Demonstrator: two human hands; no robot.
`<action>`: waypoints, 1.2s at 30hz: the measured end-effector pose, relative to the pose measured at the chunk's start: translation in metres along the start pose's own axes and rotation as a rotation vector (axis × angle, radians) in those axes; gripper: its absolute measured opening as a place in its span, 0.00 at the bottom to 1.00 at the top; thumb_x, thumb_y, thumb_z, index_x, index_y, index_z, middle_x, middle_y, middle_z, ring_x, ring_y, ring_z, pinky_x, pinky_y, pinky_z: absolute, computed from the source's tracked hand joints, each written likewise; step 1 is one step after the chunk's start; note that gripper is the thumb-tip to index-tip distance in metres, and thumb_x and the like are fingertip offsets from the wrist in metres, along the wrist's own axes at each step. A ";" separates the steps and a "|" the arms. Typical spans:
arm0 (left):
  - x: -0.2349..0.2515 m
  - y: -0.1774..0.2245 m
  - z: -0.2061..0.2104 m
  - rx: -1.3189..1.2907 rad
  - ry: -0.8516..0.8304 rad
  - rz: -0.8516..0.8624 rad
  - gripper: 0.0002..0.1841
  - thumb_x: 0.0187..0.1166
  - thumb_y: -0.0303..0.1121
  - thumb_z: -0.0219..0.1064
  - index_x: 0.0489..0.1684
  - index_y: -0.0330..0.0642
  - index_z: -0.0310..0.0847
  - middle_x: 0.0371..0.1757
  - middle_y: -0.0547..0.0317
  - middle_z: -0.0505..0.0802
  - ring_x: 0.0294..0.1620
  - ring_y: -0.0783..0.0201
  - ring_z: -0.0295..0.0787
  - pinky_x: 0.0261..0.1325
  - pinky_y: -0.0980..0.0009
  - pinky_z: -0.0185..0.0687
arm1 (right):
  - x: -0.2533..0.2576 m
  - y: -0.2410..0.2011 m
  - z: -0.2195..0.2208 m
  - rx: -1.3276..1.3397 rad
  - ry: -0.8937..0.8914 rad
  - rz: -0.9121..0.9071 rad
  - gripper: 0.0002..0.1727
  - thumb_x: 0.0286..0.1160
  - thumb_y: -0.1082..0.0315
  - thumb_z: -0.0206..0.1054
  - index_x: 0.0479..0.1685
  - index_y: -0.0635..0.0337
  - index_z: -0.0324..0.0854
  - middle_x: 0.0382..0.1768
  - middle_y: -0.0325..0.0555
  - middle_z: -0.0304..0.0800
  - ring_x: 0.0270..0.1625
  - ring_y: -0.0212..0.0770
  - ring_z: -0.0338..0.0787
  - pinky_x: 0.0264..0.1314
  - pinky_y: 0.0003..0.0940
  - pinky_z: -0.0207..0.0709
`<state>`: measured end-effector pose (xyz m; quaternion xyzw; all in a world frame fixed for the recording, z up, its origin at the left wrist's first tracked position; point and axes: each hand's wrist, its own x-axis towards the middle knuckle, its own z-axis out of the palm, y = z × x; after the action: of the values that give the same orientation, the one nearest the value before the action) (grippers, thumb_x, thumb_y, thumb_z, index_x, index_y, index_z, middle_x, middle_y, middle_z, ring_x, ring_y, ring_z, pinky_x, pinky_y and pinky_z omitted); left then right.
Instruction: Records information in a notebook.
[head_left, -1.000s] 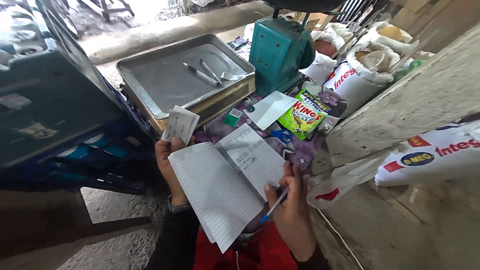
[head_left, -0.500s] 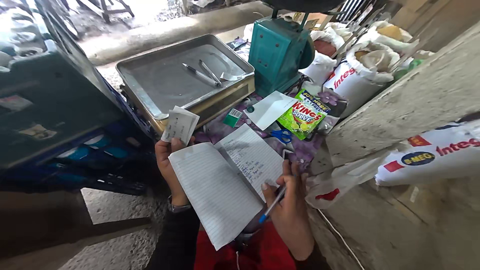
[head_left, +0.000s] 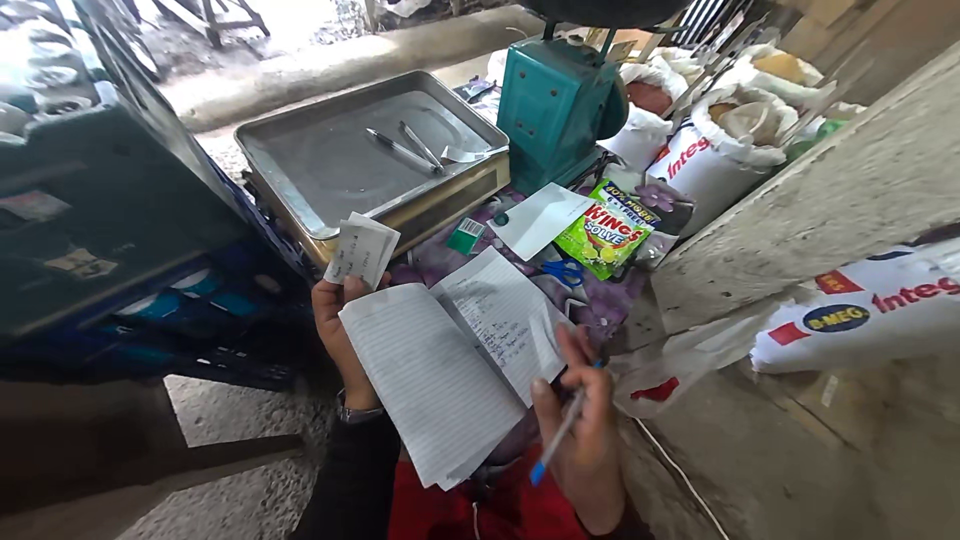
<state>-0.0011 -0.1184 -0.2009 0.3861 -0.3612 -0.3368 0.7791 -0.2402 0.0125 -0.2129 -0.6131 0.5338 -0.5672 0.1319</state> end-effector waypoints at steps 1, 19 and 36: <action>0.000 0.000 0.000 -0.001 0.004 -0.003 0.09 0.90 0.29 0.57 0.61 0.40 0.75 0.49 0.56 0.94 0.50 0.60 0.95 0.54 0.63 0.94 | 0.003 0.008 -0.001 -0.213 -0.053 0.057 0.19 0.76 0.54 0.72 0.49 0.61 0.76 0.83 0.60 0.72 0.91 0.60 0.61 0.95 0.61 0.50; 0.000 -0.001 0.000 -0.018 0.019 -0.013 0.09 0.90 0.28 0.56 0.63 0.38 0.72 0.49 0.53 0.93 0.49 0.58 0.95 0.52 0.62 0.94 | -0.005 -0.010 0.007 0.426 0.098 -0.032 0.05 0.84 0.69 0.64 0.52 0.52 0.76 0.58 0.55 0.93 0.56 0.54 0.96 0.58 0.45 0.92; 0.001 -0.001 0.001 0.001 0.032 -0.006 0.08 0.90 0.28 0.56 0.61 0.38 0.73 0.47 0.57 0.93 0.49 0.62 0.95 0.54 0.63 0.94 | -0.003 -0.018 0.013 0.199 -0.198 0.052 0.11 0.76 0.69 0.71 0.49 0.57 0.74 0.49 0.44 0.91 0.50 0.38 0.93 0.51 0.35 0.91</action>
<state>-0.0015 -0.1199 -0.2008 0.3930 -0.3475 -0.3327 0.7836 -0.2194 0.0159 -0.2047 -0.6359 0.4750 -0.5504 0.2590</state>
